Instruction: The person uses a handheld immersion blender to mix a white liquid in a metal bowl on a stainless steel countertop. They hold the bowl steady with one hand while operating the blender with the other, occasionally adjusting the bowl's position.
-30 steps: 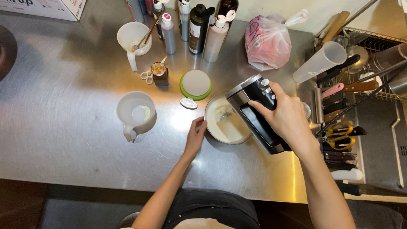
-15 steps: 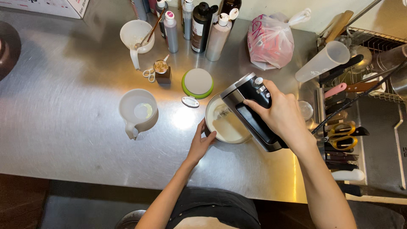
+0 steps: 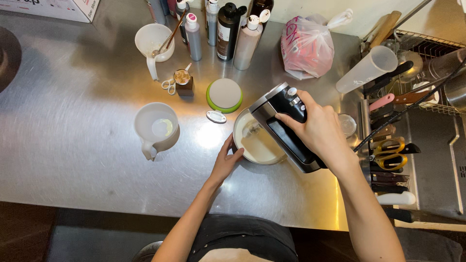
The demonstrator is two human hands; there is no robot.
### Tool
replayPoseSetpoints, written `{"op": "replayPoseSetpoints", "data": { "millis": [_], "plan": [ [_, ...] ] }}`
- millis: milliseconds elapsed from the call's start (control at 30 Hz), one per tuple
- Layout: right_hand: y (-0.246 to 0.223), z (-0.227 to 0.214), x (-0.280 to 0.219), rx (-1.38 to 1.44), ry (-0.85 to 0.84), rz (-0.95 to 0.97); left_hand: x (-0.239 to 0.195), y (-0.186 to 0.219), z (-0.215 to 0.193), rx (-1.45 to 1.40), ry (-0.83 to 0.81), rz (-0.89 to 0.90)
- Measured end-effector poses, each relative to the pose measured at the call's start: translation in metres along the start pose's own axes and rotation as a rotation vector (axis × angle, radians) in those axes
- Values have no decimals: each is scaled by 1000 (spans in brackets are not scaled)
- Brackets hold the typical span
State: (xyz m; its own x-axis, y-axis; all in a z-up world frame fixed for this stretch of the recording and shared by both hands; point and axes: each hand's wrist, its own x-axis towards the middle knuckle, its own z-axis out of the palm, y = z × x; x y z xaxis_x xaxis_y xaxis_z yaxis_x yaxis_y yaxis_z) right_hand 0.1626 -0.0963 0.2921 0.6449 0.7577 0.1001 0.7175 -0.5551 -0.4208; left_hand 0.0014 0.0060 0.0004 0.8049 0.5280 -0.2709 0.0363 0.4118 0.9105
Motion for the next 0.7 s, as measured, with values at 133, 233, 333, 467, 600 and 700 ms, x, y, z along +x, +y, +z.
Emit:
{"op": "replayPoseSetpoints", "data": {
  "millis": [133, 233, 333, 467, 600, 700],
  "plan": [
    [1, -1, 1, -4, -22, 24, 19, 11, -15, 33, -88, -45],
    [-1, -1, 2, -12, -22, 29, 37, 22, -24, -5, -152, -62],
    [-3, -2, 2, -13, -10, 13, 45, 25, -26, -106, -94, -109],
    [-1, -3, -1, 3, -10, 15, 35, 10, -27, -120, 52, -87],
    [-2, -1, -1, 23, -6, 34, 13, -13, -18, 32, 106, 39],
    [-1, -1, -4, 47, -36, 37, -2, -19, -10, -70, 7, -272]
  ]
}}
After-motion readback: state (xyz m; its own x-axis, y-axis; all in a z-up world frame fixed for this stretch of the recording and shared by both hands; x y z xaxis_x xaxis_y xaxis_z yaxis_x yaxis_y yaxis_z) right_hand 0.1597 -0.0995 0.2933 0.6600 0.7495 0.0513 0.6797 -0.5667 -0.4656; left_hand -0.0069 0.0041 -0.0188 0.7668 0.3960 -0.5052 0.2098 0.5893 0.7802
